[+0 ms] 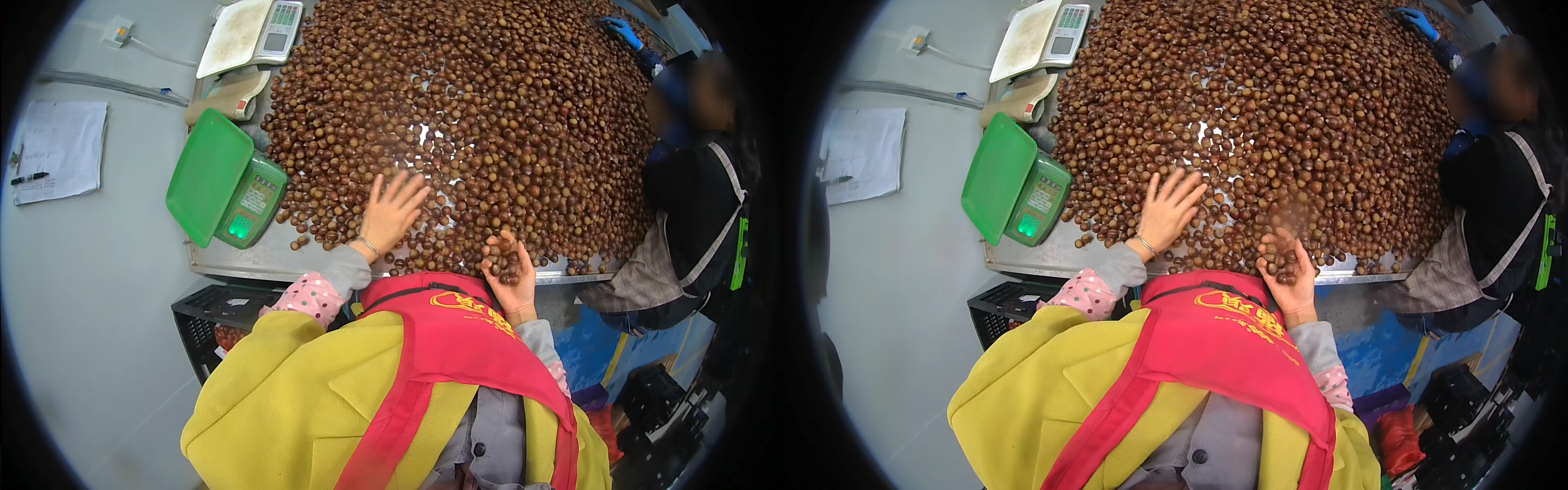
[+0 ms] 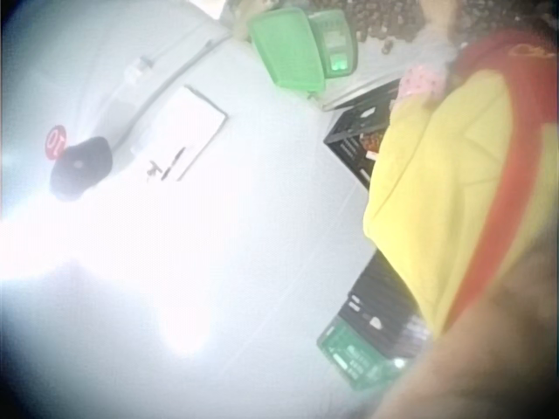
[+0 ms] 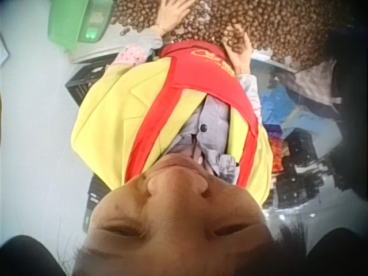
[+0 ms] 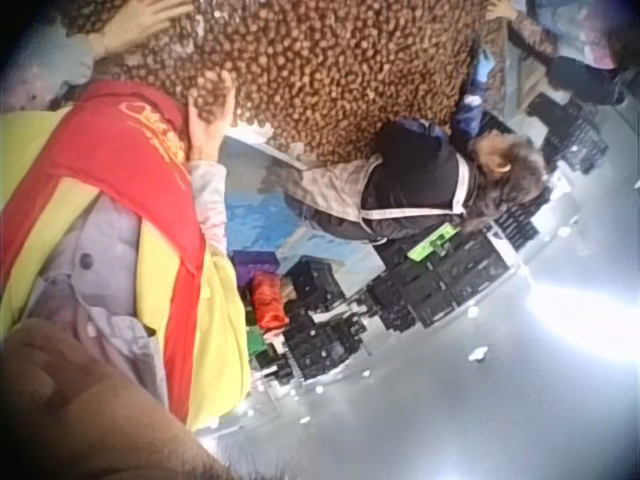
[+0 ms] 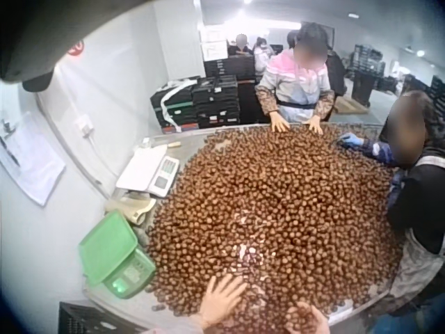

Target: The person sorts a large pile of chestnuts on a metal table by hand, picking up individual nuts and moving them across the surface. Another worker wearing blue gloves also sorts chestnuts nearby. The camera wearer repeatedly picks, inspects, and places chestnuts without using tools.

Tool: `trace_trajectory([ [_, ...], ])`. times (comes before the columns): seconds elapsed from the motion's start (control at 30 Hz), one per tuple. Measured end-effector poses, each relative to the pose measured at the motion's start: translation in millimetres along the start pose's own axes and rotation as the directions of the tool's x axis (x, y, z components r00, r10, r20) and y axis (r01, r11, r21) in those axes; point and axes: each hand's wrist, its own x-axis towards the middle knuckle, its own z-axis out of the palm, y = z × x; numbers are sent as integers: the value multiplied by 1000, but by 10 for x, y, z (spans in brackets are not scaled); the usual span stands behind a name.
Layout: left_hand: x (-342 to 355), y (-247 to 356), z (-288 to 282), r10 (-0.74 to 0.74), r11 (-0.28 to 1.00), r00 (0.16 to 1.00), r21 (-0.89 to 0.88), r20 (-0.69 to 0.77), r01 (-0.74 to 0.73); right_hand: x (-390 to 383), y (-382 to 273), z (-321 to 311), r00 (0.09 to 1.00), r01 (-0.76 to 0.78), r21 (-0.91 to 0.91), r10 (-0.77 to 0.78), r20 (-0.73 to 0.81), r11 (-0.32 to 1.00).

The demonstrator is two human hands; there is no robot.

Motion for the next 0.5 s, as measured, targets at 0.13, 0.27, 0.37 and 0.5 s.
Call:
trace_trajectory([
  [0.13,-48,-418,-43,-178,939,978,316,110,136,-43,-2,-4,1000,12,26,-12,-24,1000],
  [0.27,-181,-896,-239,-263,898,965,371,22,236,-68,4,-34,999,30,30,-29,-35,999],
  [0.37,-290,-1141,-422,-260,935,959,220,-113,279,-70,1,-63,999,26,29,-25,-28,999],
  [0.5,-128,-1313,-559,-327,940,893,-8,-309,341,-63,9,-72,999,15,14,-14,-37,1000],
])
